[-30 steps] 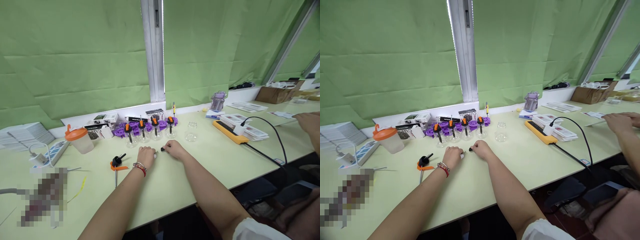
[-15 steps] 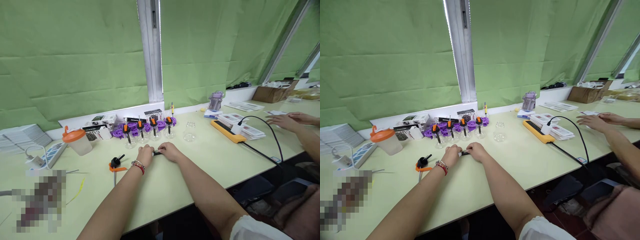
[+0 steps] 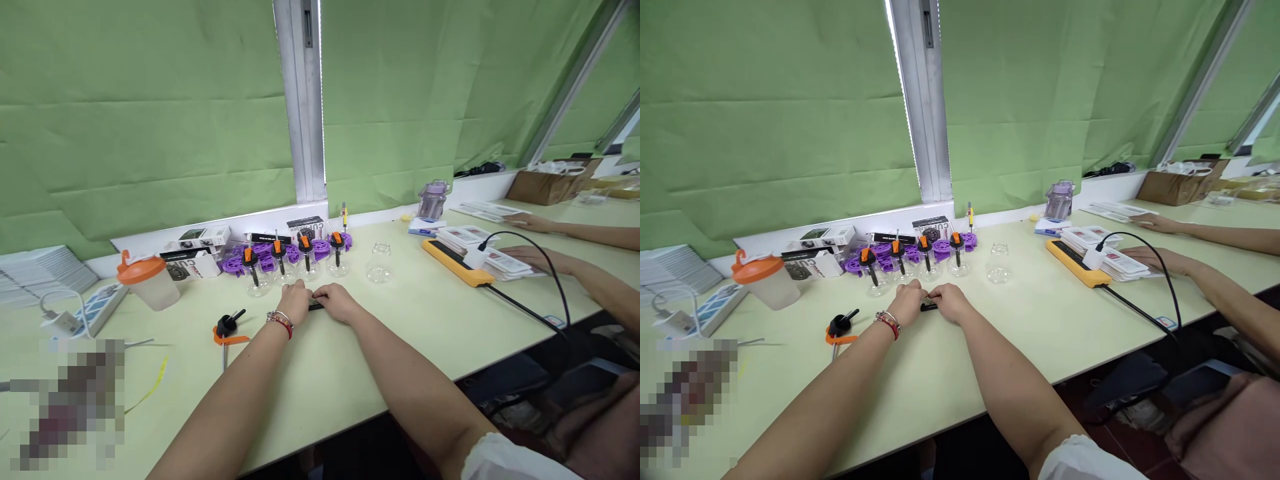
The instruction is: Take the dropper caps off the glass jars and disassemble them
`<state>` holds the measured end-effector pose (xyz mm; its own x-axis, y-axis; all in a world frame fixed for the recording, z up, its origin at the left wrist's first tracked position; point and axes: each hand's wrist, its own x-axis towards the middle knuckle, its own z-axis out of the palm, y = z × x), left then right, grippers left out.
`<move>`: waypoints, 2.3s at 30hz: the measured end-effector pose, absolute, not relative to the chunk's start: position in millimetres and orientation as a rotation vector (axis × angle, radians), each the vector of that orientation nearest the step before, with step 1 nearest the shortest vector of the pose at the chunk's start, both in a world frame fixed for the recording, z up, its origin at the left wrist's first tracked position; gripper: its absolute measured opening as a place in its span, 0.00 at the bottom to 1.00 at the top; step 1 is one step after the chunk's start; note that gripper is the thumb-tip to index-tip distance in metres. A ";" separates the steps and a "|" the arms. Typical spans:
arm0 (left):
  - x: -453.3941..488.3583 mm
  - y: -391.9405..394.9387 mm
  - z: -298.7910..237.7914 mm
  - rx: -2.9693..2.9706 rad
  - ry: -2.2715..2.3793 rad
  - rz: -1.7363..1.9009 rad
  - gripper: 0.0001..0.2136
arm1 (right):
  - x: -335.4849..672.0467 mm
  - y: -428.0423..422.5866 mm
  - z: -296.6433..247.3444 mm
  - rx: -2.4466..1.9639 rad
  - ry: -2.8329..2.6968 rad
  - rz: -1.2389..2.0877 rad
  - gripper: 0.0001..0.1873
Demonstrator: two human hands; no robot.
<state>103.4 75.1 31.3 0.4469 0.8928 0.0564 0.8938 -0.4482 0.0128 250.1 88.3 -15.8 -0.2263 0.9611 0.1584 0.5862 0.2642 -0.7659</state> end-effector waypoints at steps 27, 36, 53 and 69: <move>107.8 84.1 25.6 -2.673 -1.697 -0.303 0.17 | 253.4 95.4 -22.8 -1.369 -1.671 0.821 0.09; 102.0 67.6 17.9 -2.706 -1.835 -0.289 0.11 | 255.4 89.3 -7.7 -1.715 -1.763 0.637 0.03; 102.1 66.5 3.2 -2.693 -1.943 -0.533 0.12 | 256.8 87.3 -5.9 -1.709 -1.807 0.657 0.09; 51.2 64.1 45.9 -2.496 -2.085 -0.620 0.16 | 264.8 97.7 -21.2 -1.643 -1.608 0.739 0.11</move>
